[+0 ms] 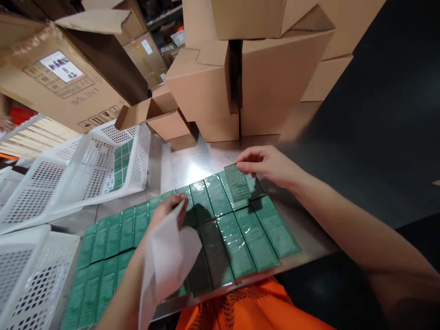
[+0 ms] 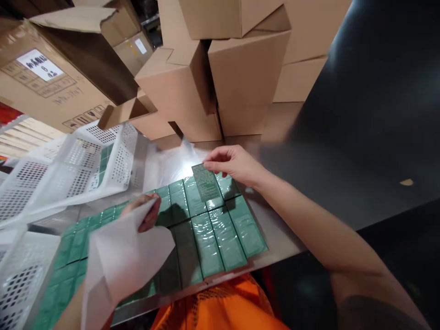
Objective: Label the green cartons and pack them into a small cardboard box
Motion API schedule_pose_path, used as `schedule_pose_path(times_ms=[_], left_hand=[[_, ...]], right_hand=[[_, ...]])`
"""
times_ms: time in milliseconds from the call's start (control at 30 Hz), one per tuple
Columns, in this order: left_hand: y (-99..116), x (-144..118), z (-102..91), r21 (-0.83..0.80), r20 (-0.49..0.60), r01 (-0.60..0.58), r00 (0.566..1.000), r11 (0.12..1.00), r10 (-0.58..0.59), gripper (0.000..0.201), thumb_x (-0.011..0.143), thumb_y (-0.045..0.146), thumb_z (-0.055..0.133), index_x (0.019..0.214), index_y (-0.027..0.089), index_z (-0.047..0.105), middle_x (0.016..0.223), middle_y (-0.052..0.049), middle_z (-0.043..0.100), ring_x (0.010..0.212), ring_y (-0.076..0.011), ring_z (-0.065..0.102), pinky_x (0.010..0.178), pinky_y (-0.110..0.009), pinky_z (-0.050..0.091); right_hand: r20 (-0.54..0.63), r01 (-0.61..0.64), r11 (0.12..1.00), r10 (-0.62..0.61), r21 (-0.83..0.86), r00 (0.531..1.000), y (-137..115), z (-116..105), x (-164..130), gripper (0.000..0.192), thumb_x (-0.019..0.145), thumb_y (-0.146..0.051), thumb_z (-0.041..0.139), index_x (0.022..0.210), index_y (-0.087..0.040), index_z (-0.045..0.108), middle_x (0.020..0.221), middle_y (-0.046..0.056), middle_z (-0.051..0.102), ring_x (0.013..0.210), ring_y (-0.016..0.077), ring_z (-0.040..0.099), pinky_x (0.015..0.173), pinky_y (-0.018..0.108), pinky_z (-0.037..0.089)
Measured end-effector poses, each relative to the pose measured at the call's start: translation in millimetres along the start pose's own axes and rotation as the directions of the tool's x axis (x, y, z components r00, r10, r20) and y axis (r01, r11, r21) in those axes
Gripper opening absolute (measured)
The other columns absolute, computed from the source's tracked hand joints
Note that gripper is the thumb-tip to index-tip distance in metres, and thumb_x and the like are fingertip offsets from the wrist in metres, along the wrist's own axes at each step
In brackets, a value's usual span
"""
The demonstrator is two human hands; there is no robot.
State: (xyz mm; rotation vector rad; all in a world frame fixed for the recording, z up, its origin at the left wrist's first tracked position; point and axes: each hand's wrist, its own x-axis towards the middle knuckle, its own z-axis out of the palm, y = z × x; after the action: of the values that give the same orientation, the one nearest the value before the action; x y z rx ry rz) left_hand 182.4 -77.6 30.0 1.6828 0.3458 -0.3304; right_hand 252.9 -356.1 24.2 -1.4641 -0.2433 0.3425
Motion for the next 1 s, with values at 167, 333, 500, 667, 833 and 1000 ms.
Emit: schedule_pose_path(times_ms=[167, 333, 500, 667, 833, 1000], left_hand=[[25.9, -15.8, 30.3, 0.091, 0.571, 0.368, 0.742, 0.925, -0.351, 0.035, 0.074, 0.055, 0.065, 0.075, 0.020, 0.071, 0.032, 0.002, 0.043, 0.023, -0.0087, 0.024, 0.029, -0.023, 0.011], [28.9, -13.9, 41.1, 0.282, 0.532, 0.174, 0.790, 0.943, -0.305, 0.040, 0.086, 0.053, 0.054, 0.074, 0.019, 0.072, 0.043, -0.001, 0.052, 0.033, -0.0099, 0.034, 0.038, -0.024, 0.021], [0.6, -3.3, 65.3, 0.661, 0.157, -0.124, 0.987, 0.740, 0.026, 0.034, 0.092, 0.049, 0.049, 0.090, 0.022, 0.071, 0.070, -0.004, 0.068, 0.068, -0.0221, 0.060, 0.064, -0.029, 0.038], [-13.4, -1.6, 80.1, 0.639, 0.205, -0.092, 0.977, 0.764, -0.054, 0.036, 0.092, 0.051, 0.048, 0.082, 0.021, 0.066, 0.053, 0.004, 0.050, 0.054, -0.0170, 0.047, 0.056, -0.027, 0.029], [-19.2, -0.1, 89.4, 0.594, 0.165, -0.072, 0.986, 0.801, -0.034, 0.032, 0.090, 0.045, 0.051, 0.071, 0.021, 0.057, 0.056, 0.004, 0.052, 0.056, -0.0158, 0.046, 0.055, -0.027, 0.027], [-18.2, 0.6, 94.6, 0.622, 0.127, -0.042, 0.991, 0.782, -0.048, 0.031, 0.088, 0.041, 0.051, 0.063, 0.022, 0.051, 0.054, 0.003, 0.050, 0.054, -0.0159, 0.044, 0.055, -0.028, 0.026]], right_hand=[[0.054, -0.172, 0.985, 0.170, 0.031, 0.984, 26.5, -3.5, 12.5, 0.027, 0.060, -0.037, 0.085, 0.076, -0.019, 0.072, 0.066, -0.001, 0.062, 0.056, 0.0102, 0.049, 0.045, 0.022, 0.034], [0.072, -0.200, 0.977, 0.195, 0.069, 0.978, 35.5, -5.7, 12.8, 0.033, 0.060, -0.041, 0.086, 0.079, -0.018, 0.072, 0.070, 0.000, 0.063, 0.058, 0.0096, 0.049, 0.045, 0.021, 0.034], [0.084, -0.183, 0.983, 0.182, 0.001, 0.980, 37.0, -3.4, 10.3, 0.036, 0.063, -0.044, 0.084, 0.081, -0.016, 0.071, 0.068, -0.001, 0.062, 0.059, 0.0093, 0.050, 0.047, 0.021, 0.035], [0.088, -0.191, 0.982, 0.189, 0.008, 0.978, 36.7, 0.2, 7.6, 0.034, 0.063, -0.043, 0.083, 0.078, -0.016, 0.069, 0.071, -0.002, 0.064, 0.061, 0.0095, 0.051, 0.054, 0.024, 0.038], [0.078, -0.121, 0.992, 0.124, -0.041, 0.989, 45.2, -1.0, 8.7, 0.029, 0.069, -0.042, 0.080, 0.079, -0.017, 0.070, 0.071, -0.002, 0.064, 0.062, 0.0103, 0.053, 0.057, 0.025, 0.040], [-0.010, 0.082, 0.901, -0.095, -0.427, 0.995, 54.8, 1.2, 6.4, 0.009, 0.081, -0.027, 0.075, 0.082, -0.018, 0.075, 0.074, 0.000, 0.065, 0.068, 0.0119, 0.057, 0.064, 0.026, 0.041]])
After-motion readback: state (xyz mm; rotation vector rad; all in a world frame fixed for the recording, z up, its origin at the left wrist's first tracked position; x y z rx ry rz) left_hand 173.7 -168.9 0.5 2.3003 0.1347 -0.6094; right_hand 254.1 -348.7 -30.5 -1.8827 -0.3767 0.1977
